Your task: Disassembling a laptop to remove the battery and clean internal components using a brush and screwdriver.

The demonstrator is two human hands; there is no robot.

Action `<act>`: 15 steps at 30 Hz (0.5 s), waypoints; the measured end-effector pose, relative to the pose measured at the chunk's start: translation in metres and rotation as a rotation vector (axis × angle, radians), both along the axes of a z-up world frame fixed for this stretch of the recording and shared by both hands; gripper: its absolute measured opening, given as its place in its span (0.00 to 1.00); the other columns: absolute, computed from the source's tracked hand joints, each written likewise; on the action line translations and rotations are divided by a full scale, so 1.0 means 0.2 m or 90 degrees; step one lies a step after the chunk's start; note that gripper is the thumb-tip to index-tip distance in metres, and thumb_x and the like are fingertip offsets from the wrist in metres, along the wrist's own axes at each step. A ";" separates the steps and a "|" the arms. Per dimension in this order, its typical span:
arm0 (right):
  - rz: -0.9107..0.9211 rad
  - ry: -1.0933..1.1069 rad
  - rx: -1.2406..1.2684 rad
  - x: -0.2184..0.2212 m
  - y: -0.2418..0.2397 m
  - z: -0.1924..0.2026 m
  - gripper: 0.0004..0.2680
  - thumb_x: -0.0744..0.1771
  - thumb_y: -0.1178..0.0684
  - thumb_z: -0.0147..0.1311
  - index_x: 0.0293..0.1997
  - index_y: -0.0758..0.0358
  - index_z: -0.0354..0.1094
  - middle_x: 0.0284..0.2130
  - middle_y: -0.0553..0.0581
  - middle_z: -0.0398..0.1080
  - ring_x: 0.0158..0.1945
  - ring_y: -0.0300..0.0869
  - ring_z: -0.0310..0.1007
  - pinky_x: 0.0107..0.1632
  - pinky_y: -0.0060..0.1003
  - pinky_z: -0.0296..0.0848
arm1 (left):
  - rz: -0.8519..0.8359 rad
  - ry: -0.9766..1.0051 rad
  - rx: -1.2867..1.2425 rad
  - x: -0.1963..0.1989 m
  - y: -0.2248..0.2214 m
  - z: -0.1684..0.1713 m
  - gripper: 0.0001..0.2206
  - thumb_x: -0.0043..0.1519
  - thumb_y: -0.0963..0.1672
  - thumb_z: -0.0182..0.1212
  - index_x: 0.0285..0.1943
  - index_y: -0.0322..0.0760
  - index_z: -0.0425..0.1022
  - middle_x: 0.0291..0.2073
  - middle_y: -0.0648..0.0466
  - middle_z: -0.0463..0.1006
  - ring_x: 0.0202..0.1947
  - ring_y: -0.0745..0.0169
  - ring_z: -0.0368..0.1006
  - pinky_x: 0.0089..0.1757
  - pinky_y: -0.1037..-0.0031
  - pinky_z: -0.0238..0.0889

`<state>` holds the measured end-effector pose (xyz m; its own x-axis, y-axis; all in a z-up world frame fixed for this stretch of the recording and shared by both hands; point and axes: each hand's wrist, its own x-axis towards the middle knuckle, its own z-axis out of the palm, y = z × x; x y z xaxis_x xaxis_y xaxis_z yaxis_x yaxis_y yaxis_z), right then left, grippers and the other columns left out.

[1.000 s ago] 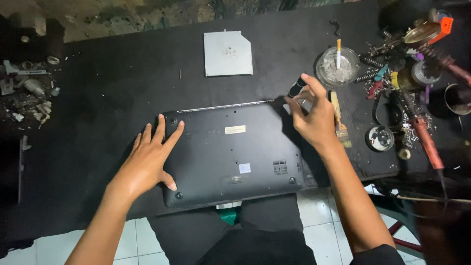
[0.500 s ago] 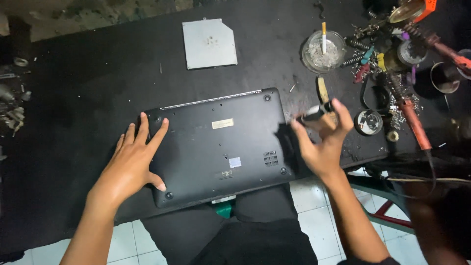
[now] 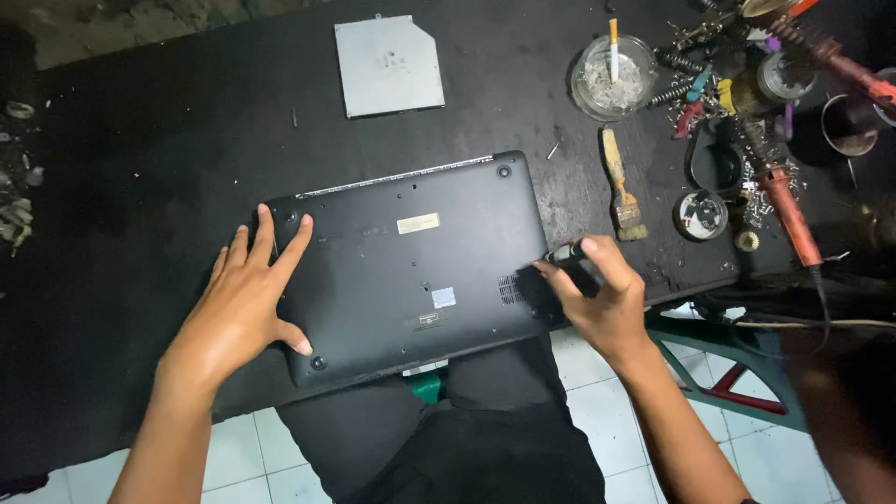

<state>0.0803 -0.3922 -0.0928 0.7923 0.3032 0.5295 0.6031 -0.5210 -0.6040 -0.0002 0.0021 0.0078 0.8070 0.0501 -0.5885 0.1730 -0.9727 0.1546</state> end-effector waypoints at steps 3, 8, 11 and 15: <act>0.013 0.045 0.015 -0.04 0.09 0.17 0.25 0.62 0.69 0.67 0.61 0.60 0.56 0.36 0.65 0.77 0.35 0.61 0.79 0.36 0.51 0.80 | -0.017 0.001 0.022 0.00 0.01 -0.01 0.72 0.32 0.46 0.94 0.84 0.48 0.37 0.76 0.24 0.39 0.72 0.14 0.43 0.64 0.34 0.41; 0.082 -0.026 0.080 -0.02 -0.02 0.09 0.30 0.62 0.70 0.66 0.64 0.55 0.47 0.38 0.69 0.75 0.37 0.61 0.77 0.44 0.53 0.78 | -0.023 -0.008 0.017 -0.01 0.00 0.00 0.72 0.31 0.45 0.94 0.84 0.46 0.39 0.75 0.23 0.40 0.72 0.14 0.44 0.64 0.33 0.42; 0.064 -0.047 0.110 -0.09 -0.04 0.16 0.31 0.64 0.72 0.61 0.66 0.58 0.37 0.35 0.71 0.74 0.38 0.59 0.78 0.50 0.53 0.78 | -0.023 -0.026 -0.003 -0.03 0.06 -0.10 0.73 0.32 0.47 0.93 0.83 0.51 0.33 0.77 0.27 0.32 0.73 0.18 0.37 0.65 0.38 0.39; 0.121 -0.016 0.114 -0.20 -0.08 0.17 0.31 0.65 0.71 0.59 0.68 0.53 0.36 0.35 0.70 0.67 0.37 0.54 0.76 0.55 0.53 0.81 | -0.013 -0.028 -0.021 -0.04 0.07 -0.12 0.73 0.35 0.47 0.91 0.82 0.57 0.27 0.78 0.33 0.24 0.75 0.24 0.29 0.66 0.45 0.34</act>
